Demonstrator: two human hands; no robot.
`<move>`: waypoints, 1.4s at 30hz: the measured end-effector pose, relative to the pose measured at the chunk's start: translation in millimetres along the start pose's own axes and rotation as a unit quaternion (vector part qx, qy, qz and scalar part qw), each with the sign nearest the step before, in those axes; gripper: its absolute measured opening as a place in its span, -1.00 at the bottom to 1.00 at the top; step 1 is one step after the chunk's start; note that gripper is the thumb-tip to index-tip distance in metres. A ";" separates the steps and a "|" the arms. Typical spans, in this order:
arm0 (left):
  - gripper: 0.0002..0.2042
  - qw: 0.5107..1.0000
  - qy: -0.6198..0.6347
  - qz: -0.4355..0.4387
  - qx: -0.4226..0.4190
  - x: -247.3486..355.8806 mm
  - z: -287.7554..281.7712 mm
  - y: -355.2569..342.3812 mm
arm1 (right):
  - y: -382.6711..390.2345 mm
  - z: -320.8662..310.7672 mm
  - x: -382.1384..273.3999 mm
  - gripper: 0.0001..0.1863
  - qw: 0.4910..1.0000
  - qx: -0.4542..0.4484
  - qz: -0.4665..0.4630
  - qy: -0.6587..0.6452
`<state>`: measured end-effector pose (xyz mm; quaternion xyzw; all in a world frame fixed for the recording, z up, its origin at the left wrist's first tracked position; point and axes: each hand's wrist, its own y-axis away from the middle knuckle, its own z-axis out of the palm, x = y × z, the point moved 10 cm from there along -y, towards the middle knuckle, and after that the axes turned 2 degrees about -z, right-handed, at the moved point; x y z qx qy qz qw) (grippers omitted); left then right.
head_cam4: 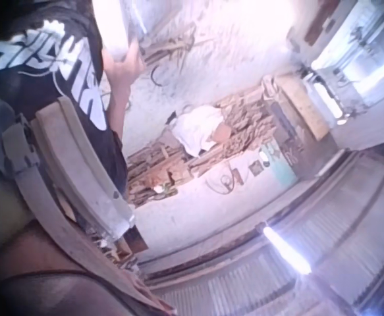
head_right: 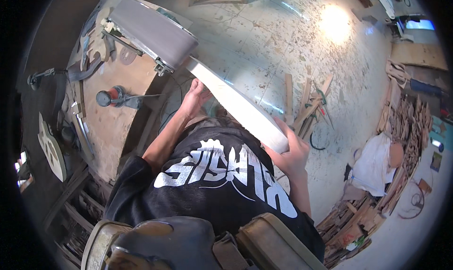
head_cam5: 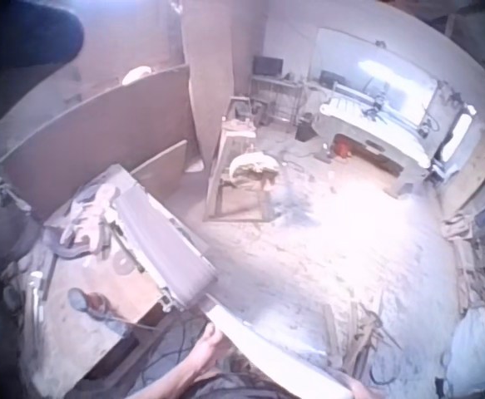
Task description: The person sands the wooden guitar body against a stationary belt sander, turning the object to reach different edges, and then holds the body up for closer inspection.
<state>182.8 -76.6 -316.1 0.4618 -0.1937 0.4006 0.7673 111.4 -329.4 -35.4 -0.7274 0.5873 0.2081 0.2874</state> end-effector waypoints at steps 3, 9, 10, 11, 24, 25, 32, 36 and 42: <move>-0.50 1.000 0.024 0.019 -0.001 6.4 2.1 1.5 | -8.0 -7.8 -13.0 -0.29 1.000 0.004 -0.021 -0.009; -0.49 0.998 0.050 0.028 0.025 30.5 -0.7 0.7 | -26.5 -3.8 -31.1 -0.31 0.998 0.008 -0.055 -0.009; -0.49 0.998 0.052 0.031 0.026 35.0 -1.1 0.1 | -29.7 -0.6 -33.0 -0.31 0.998 0.007 -0.058 -0.008; -0.47 0.997 0.061 0.030 0.040 39.0 -3.0 0.6 | -32.1 3.4 -33.2 -0.31 0.998 0.006 -0.053 -0.011; -0.61 0.991 0.083 0.020 0.099 24.4 -92.7 -55.4 | -67.0 61.8 -47.4 -0.37 0.998 0.008 -0.032 -0.057; -0.61 0.991 0.084 0.020 0.100 21.4 -99.6 -59.1 | -69.1 65.7 -47.3 -0.37 0.998 0.006 -0.032 -0.057; -0.57 0.993 0.092 0.024 0.067 11.2 -112.6 -78.3 | -80.0 87.8 -42.3 -0.35 0.998 -0.007 -0.030 -0.059; -0.55 0.996 0.084 0.016 0.039 -4.3 -123.3 -95.0 | -86.4 99.8 -36.7 -0.35 0.998 -0.010 -0.029 -0.053; -0.58 0.990 0.131 0.021 0.053 -21.2 -132.0 -108.9 | -93.2 111.2 -27.7 -0.36 0.999 -0.021 -0.037 -0.018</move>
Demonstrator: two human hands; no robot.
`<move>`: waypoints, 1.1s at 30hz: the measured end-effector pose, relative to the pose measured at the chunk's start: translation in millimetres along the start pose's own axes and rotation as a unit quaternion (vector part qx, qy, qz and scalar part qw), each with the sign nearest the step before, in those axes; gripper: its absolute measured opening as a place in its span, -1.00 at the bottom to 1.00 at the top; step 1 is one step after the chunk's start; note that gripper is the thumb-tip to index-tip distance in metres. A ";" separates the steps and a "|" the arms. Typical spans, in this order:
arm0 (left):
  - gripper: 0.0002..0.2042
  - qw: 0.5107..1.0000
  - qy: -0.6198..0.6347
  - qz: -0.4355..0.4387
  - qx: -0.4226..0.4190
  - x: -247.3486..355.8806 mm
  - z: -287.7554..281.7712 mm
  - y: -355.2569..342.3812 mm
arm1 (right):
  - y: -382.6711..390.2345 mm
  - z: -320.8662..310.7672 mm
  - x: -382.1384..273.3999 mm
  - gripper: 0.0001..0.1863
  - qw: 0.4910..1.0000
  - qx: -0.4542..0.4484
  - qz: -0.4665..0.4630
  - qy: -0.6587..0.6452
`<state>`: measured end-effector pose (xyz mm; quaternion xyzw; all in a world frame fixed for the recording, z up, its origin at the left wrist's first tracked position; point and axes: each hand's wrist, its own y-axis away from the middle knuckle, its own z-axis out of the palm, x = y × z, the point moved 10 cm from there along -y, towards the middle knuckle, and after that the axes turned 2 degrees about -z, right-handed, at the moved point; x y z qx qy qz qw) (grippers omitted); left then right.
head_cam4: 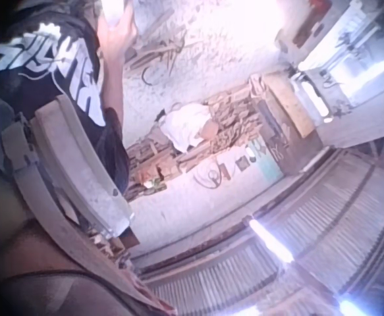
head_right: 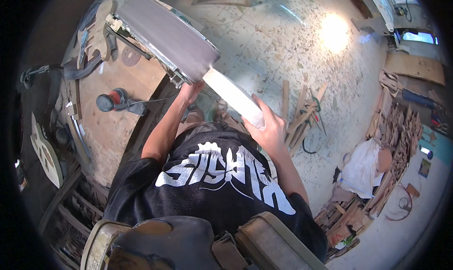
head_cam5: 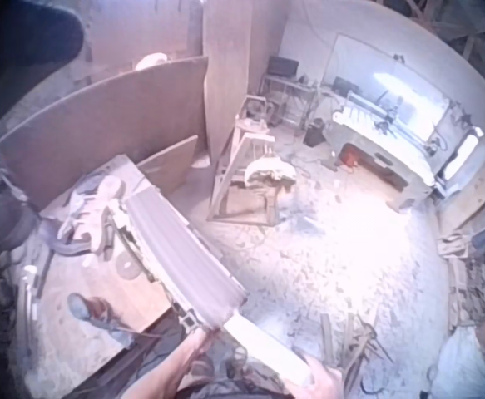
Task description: The person sands the wooden guitar body against a stationary belt sander, turning the object to reach different edges, and then holds the body up for closer inspection.
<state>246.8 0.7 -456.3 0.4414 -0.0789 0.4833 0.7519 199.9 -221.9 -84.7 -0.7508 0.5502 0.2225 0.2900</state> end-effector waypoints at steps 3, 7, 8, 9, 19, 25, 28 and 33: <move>-0.56 1.000 0.005 0.002 -0.015 -3.7 -4.8 -5.1 | -4.6 -0.7 1.0 -0.35 0.999 -0.023 0.025 -0.020; -0.53 1.000 0.012 0.022 -0.010 -8.7 -5.8 -9.5 | -4.3 -1.3 -3.7 -0.35 1.000 -0.027 0.015 -0.003; -0.52 1.000 -0.014 0.005 -0.018 -10.2 -2.7 -8.8 | -4.0 -0.9 -6.7 -0.36 0.999 -0.029 0.009 0.009; -0.51 0.999 -0.041 -0.011 -0.025 -12.1 0.3 -7.6 | -4.2 -0.3 -9.6 -0.36 0.999 -0.031 0.002 0.021; -0.71 0.999 -0.010 -0.046 0.002 -13.7 15.1 -3.1 | -14.9 13.2 -3.0 -0.36 0.998 -0.041 0.025 0.043; -0.71 0.997 0.020 -0.056 0.040 -19.7 20.1 -10.6 | -18.7 26.6 8.1 -0.36 0.993 -0.061 0.066 0.073; -0.47 0.996 -0.021 -0.083 0.009 -36.2 17.1 -20.6 | -22.4 31.7 9.4 -0.37 0.991 -0.075 0.070 0.084; -0.50 0.994 0.039 -0.101 0.004 -75.2 7.4 -40.6 | -32.4 39.7 6.4 -0.38 0.984 -0.116 0.075 0.114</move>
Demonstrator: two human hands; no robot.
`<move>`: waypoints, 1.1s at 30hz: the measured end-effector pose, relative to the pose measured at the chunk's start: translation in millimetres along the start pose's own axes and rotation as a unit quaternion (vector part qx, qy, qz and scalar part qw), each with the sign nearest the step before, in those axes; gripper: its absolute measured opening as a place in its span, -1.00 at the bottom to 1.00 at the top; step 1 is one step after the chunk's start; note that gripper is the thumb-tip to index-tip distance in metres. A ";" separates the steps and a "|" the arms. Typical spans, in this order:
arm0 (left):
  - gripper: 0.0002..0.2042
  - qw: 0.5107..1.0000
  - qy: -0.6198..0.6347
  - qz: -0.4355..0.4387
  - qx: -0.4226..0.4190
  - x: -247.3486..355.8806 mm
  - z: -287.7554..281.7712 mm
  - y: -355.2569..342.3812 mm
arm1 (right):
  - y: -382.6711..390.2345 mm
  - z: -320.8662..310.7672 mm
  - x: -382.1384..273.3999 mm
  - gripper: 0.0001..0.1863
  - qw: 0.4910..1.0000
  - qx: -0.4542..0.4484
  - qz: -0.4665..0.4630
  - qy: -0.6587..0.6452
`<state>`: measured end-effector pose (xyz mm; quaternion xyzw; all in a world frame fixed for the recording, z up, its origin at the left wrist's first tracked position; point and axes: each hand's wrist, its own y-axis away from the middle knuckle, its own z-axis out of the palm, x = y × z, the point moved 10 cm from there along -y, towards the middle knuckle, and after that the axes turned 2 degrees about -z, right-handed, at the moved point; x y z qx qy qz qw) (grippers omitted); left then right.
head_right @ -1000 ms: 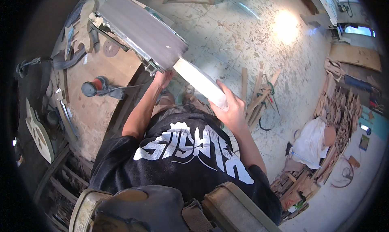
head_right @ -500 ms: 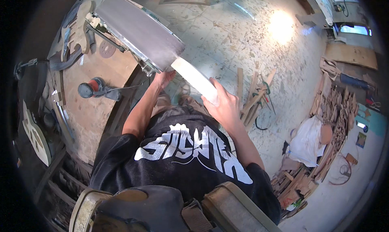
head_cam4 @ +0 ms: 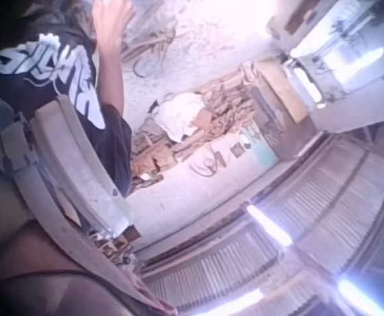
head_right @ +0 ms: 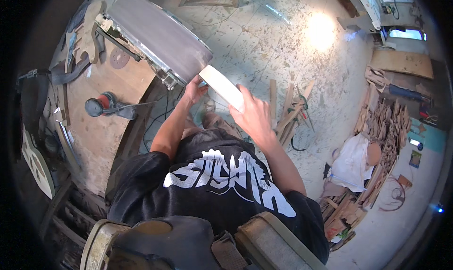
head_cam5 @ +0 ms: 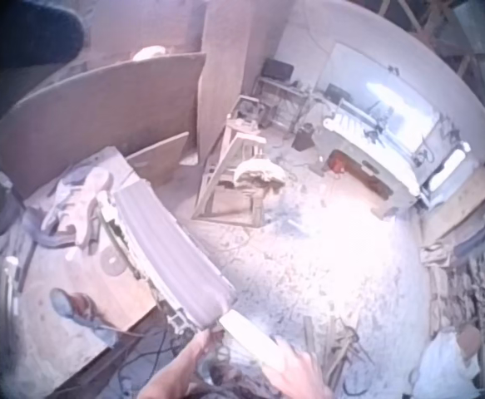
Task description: The person sands the wooden guitar body against a stationary belt sander, turning the object to reach different edges, and then holds the body up for closer inspection.
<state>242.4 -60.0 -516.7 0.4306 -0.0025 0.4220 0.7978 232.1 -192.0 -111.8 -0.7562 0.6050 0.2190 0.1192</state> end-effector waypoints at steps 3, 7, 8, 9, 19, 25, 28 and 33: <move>-0.45 1.000 -0.022 -0.016 0.012 -12.3 2.9 -5.3 | -3.5 0.1 -1.8 -0.38 1.000 -0.002 -0.003 0.014; -0.46 1.000 -0.013 -0.020 0.010 -8.4 25.9 9.3 | -7.8 0.6 -1.0 -0.39 0.999 -0.019 0.017 0.034; -0.49 1.000 -0.013 -0.023 0.017 -9.1 27.9 9.2 | -10.1 0.7 -3.1 -0.39 0.999 -0.024 0.015 0.039; -0.51 0.999 -0.013 -0.025 0.024 -9.5 29.1 9.5 | -12.4 1.4 -4.5 -0.40 0.999 -0.028 0.013 0.044; -0.51 0.996 -0.005 -0.077 0.035 -48.6 18.2 12.4 | -37.3 35.5 -7.1 -0.50 0.988 -0.107 0.033 0.105; -0.33 0.991 0.012 -0.121 0.059 -93.2 -18.7 17.3 | -50.0 66.5 -13.7 -0.47 0.974 -0.173 0.019 0.143; -0.35 0.978 -0.136 -0.128 0.088 -80.9 -32.7 43.3 | -29.3 23.8 34.1 -0.42 0.988 -0.144 0.055 0.025; -0.23 0.729 -0.662 0.126 0.117 33.5 33.6 158.0 | 9.4 -53.6 127.9 -0.46 0.991 -0.087 0.067 -0.078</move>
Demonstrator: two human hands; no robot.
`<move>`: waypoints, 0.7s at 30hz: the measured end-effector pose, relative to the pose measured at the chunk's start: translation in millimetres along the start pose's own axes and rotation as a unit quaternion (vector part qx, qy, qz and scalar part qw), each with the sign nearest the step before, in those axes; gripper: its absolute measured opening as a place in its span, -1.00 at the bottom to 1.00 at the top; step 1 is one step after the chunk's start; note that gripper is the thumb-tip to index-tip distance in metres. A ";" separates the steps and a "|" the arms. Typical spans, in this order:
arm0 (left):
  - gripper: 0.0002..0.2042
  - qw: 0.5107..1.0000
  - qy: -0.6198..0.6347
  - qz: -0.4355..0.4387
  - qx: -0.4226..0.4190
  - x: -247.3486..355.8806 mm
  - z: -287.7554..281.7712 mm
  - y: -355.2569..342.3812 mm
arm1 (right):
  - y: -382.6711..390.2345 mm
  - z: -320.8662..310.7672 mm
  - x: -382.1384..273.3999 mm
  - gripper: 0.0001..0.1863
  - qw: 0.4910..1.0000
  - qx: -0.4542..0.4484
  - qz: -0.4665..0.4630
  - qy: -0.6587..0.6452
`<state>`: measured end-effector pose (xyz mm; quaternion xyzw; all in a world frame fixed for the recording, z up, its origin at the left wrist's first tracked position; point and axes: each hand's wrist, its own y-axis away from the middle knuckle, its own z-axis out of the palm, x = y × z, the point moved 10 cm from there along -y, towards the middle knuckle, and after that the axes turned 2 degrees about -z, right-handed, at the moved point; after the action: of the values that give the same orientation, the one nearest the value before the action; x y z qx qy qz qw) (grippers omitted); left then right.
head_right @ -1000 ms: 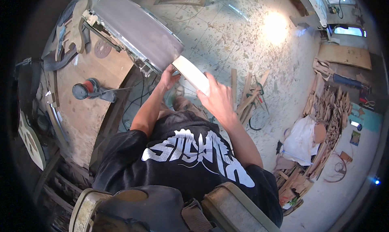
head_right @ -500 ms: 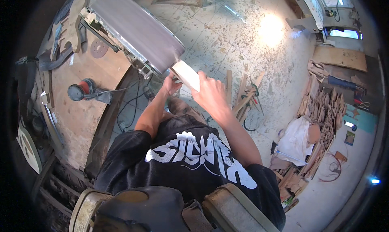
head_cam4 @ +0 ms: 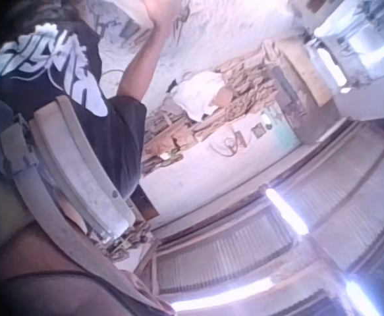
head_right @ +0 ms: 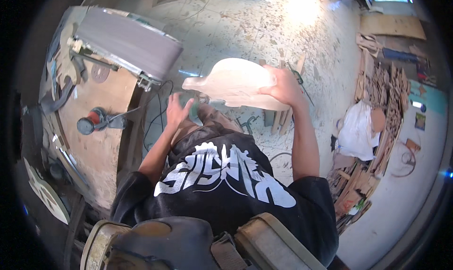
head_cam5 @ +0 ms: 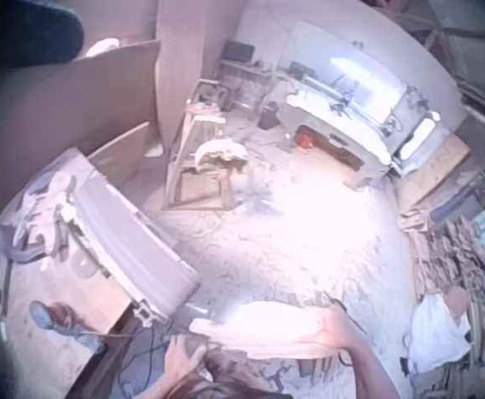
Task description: The person sands the wooden guitar body against a stationary belt sander, turning the object to reach different edges, and then holds the body up for closer inspection.
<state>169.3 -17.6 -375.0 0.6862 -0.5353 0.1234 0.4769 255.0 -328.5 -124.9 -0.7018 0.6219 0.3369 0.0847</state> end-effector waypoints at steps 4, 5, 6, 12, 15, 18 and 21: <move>-0.17 0.970 0.009 0.231 0.081 122.3 -43.5 51.1 | 19.9 -55.0 -5.5 -0.45 1.000 -0.011 -0.018 0.020; -0.14 0.956 0.010 0.279 0.092 152.1 -43.1 55.9 | 21.1 -64.5 -9.7 -0.44 0.999 -0.029 -0.030 0.023; -0.11 0.943 0.046 0.321 0.080 173.5 -36.5 52.3 | 20.2 -78.1 -14.3 -0.44 0.999 -0.024 -0.038 0.024; -0.34 0.917 0.235 0.296 -0.126 272.4 2.7 45.0 | 22.0 -135.1 -56.8 -0.37 0.993 -0.067 -0.099 -0.016; -0.43 0.895 0.316 0.308 -0.070 293.7 -24.3 60.1 | 29.6 -177.5 -84.2 -0.39 0.974 0.119 -0.192 -0.032; -0.48 0.885 0.364 0.289 -0.025 295.2 -34.5 53.9 | 58.2 -186.6 -119.2 -0.52 0.901 0.343 -0.266 0.017; -0.51 0.868 0.399 0.295 0.023 307.6 -62.4 55.3 | 110.4 -137.5 -84.5 -0.89 0.822 0.357 -0.262 -0.357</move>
<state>265.4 -156.8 -104.9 0.3992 -0.4737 0.5341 0.5753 202.9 -356.9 61.5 -0.5895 0.4173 0.2832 0.6310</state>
